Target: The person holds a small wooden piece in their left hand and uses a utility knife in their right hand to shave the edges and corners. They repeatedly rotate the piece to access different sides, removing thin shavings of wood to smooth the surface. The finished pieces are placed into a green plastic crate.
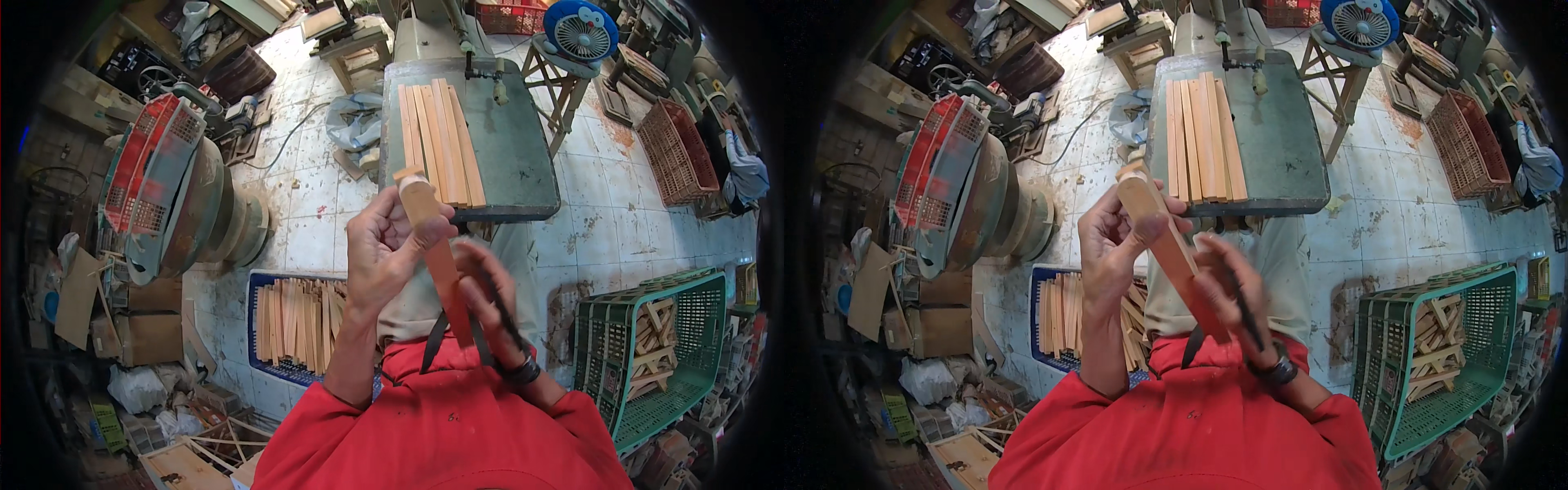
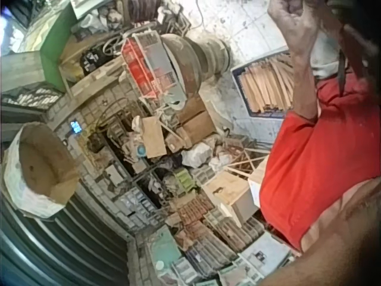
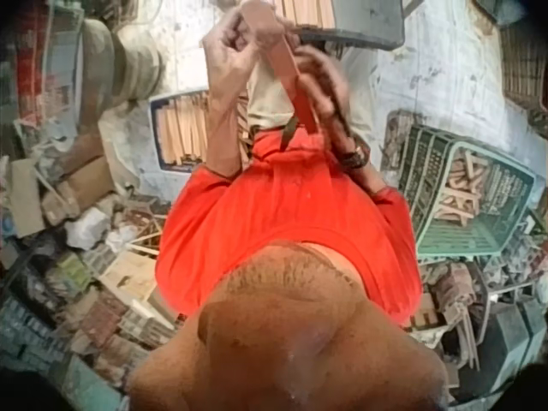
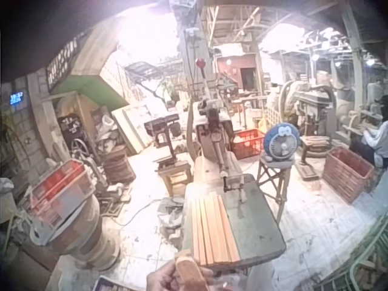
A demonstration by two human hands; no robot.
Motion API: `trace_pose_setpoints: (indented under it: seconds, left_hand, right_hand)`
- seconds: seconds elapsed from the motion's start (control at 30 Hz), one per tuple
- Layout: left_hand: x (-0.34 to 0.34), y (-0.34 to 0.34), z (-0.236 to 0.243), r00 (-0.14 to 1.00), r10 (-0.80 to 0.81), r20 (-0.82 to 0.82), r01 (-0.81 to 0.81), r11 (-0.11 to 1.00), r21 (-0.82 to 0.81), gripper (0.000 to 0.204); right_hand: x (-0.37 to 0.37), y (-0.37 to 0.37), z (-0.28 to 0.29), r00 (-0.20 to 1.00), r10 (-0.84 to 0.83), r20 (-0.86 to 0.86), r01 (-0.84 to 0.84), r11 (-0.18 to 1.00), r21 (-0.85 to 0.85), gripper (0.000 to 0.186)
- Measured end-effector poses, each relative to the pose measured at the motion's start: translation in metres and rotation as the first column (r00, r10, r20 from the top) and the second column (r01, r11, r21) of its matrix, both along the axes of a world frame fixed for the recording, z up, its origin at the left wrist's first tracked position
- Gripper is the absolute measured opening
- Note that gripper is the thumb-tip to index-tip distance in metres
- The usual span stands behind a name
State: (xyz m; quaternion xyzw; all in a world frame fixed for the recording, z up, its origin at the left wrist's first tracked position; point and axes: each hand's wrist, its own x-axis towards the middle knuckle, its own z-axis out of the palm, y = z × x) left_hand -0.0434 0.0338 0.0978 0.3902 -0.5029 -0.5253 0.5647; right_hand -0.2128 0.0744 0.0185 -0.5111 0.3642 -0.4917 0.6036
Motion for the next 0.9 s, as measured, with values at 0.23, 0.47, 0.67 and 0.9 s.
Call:
trace_pose_setpoints:
  seconds: [0.23,0.47,0.67,0.9]
  left_hand:
    - [-0.002,-0.017,0.0,0.991,-0.01,0.13,0.016,0.999,-0.044,0.036]
    - [-0.013,-0.006,-0.007,0.993,-0.109,0.039,0.11,0.994,-0.011,0.039]
    - [-0.014,-0.004,-0.006,0.992,-0.108,0.069,0.112,0.993,-0.046,0.038]
    - [-0.015,-0.005,-0.006,0.992,-0.099,0.083,0.104,0.992,-0.069,0.036]
  right_hand:
    - [-0.03,-0.053,0.054,0.969,-0.215,0.125,0.247,0.882,-0.4,0.043]
    - [-0.022,-0.069,0.086,0.955,-0.294,-0.027,0.209,0.738,-0.642,0.013]
    - [-0.014,-0.076,0.083,0.968,-0.244,-0.055,0.163,0.781,-0.602,0.012]
    - [-0.013,-0.074,0.085,0.969,-0.24,-0.053,0.164,0.793,-0.587,0.011]
